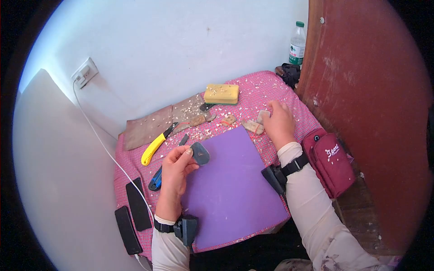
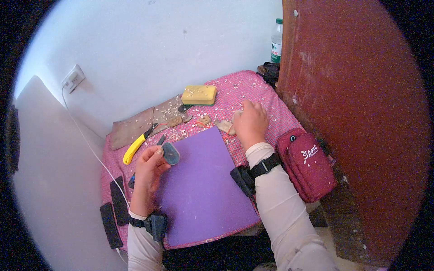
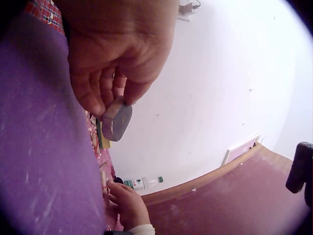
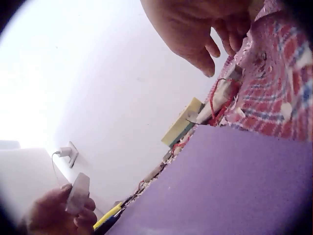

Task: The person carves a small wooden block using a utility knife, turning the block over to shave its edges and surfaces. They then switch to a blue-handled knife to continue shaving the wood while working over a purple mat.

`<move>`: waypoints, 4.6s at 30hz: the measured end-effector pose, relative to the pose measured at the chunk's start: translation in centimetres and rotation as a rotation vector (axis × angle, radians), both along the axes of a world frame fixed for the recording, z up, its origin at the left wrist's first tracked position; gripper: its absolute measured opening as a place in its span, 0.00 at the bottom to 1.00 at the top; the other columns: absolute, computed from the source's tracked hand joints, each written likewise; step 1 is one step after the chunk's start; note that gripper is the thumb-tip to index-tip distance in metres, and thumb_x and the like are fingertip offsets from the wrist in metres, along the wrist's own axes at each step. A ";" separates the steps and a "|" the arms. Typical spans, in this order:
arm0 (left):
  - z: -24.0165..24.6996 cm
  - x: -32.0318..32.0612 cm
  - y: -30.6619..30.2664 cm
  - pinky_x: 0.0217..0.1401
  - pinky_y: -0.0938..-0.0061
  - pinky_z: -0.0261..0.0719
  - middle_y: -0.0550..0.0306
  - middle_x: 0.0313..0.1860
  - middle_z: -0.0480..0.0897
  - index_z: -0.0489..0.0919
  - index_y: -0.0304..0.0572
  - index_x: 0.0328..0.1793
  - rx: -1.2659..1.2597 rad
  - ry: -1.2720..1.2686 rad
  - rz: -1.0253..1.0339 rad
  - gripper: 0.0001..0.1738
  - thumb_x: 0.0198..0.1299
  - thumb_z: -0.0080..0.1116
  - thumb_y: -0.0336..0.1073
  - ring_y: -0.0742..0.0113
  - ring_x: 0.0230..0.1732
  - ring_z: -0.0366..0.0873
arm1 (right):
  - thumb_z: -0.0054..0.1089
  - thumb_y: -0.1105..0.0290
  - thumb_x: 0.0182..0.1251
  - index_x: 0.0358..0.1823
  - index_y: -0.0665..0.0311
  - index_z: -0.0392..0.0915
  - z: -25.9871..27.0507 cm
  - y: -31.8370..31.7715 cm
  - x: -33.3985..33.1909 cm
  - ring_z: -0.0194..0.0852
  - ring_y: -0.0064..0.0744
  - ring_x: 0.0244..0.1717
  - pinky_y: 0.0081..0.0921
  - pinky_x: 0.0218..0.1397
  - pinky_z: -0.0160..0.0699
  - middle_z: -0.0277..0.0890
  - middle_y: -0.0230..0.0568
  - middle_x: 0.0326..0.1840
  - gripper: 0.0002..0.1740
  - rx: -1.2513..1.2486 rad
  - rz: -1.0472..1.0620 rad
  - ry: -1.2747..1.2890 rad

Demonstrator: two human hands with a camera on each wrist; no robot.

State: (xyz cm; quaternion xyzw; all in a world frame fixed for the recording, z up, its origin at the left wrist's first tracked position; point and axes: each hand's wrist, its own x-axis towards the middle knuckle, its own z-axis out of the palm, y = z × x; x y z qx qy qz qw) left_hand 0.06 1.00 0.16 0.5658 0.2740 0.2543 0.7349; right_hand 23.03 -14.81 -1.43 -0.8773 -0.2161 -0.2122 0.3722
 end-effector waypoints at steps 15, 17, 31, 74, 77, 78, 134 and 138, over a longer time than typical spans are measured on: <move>0.4 0.0 -0.4 0.33 0.80 0.78 0.58 0.33 0.80 0.76 0.36 0.45 0.020 0.029 -0.010 0.10 0.59 0.56 0.33 0.72 0.30 0.77 | 0.65 0.62 0.45 0.36 0.61 0.79 -0.1 0.6 -1.2 0.69 0.49 0.46 0.41 0.53 0.67 0.75 0.44 0.40 0.16 -0.278 0.407 0.037; 0.2 -0.1 -0.1 0.33 0.78 0.79 0.61 0.35 0.80 0.76 0.40 0.46 0.037 0.041 -0.033 0.10 0.60 0.57 0.35 0.73 0.31 0.78 | 0.65 0.63 0.45 0.33 0.61 0.80 -0.4 0.8 -1.0 0.70 0.49 0.44 0.41 0.52 0.67 0.76 0.44 0.36 0.14 -0.280 0.403 0.023; 0.4 -0.2 0.8 0.31 0.80 0.78 0.60 0.33 0.80 0.76 0.38 0.44 0.028 -0.149 0.213 0.09 0.61 0.55 0.33 0.73 0.30 0.78 | 0.60 0.75 0.51 0.46 0.64 0.74 1.1 1.5 -2.1 0.78 0.44 0.35 0.36 0.40 0.75 0.78 0.46 0.34 0.17 0.233 0.369 -0.008; -1.1 0.9 -1.2 0.39 0.81 0.74 0.58 0.38 0.79 0.72 0.34 0.50 0.119 -0.073 -0.227 0.17 0.54 0.59 0.24 0.74 0.37 0.76 | 0.65 0.71 0.52 0.42 0.64 0.74 1.1 3.2 -9.2 0.70 0.22 0.24 0.22 0.27 0.71 0.71 0.34 0.29 0.15 0.330 0.980 0.405; -1.2 0.9 -1.2 0.40 0.81 0.75 0.57 0.38 0.80 0.72 0.33 0.50 0.084 -0.076 -0.165 0.17 0.54 0.58 0.25 0.73 0.37 0.77 | 0.66 0.72 0.53 0.43 0.65 0.73 1.0 3.2 -9.2 0.70 0.20 0.27 0.20 0.30 0.71 0.70 0.34 0.34 0.16 0.317 0.954 0.331; -1.1 1.0 -1.2 0.40 0.81 0.75 0.57 0.38 0.80 0.72 0.33 0.50 0.084 -0.076 -0.165 0.17 0.54 0.58 0.25 0.73 0.37 0.77 | 0.66 0.73 0.54 0.44 0.66 0.73 1.1 3.2 -9.2 0.70 0.16 0.29 0.16 0.32 0.71 0.70 0.33 0.36 0.17 0.298 0.952 0.320; -1.4 0.7 -0.4 0.57 0.72 0.72 0.54 0.53 0.76 0.68 0.37 0.60 0.105 -0.259 -0.132 0.22 0.59 0.57 0.29 0.66 0.53 0.74 | 0.60 0.78 0.54 0.56 0.67 0.65 0.7 3.3 -9.5 0.80 0.30 0.37 0.26 0.38 0.78 0.77 0.45 0.43 0.27 0.310 1.152 0.530; -1.4 0.8 -0.5 0.57 0.73 0.72 0.54 0.52 0.76 0.68 0.38 0.60 0.109 -0.246 -0.128 0.22 0.59 0.56 0.28 0.67 0.53 0.74 | 0.60 0.78 0.54 0.55 0.68 0.66 0.8 3.2 -9.5 0.79 0.28 0.36 0.25 0.38 0.77 0.77 0.44 0.42 0.25 0.291 1.123 0.461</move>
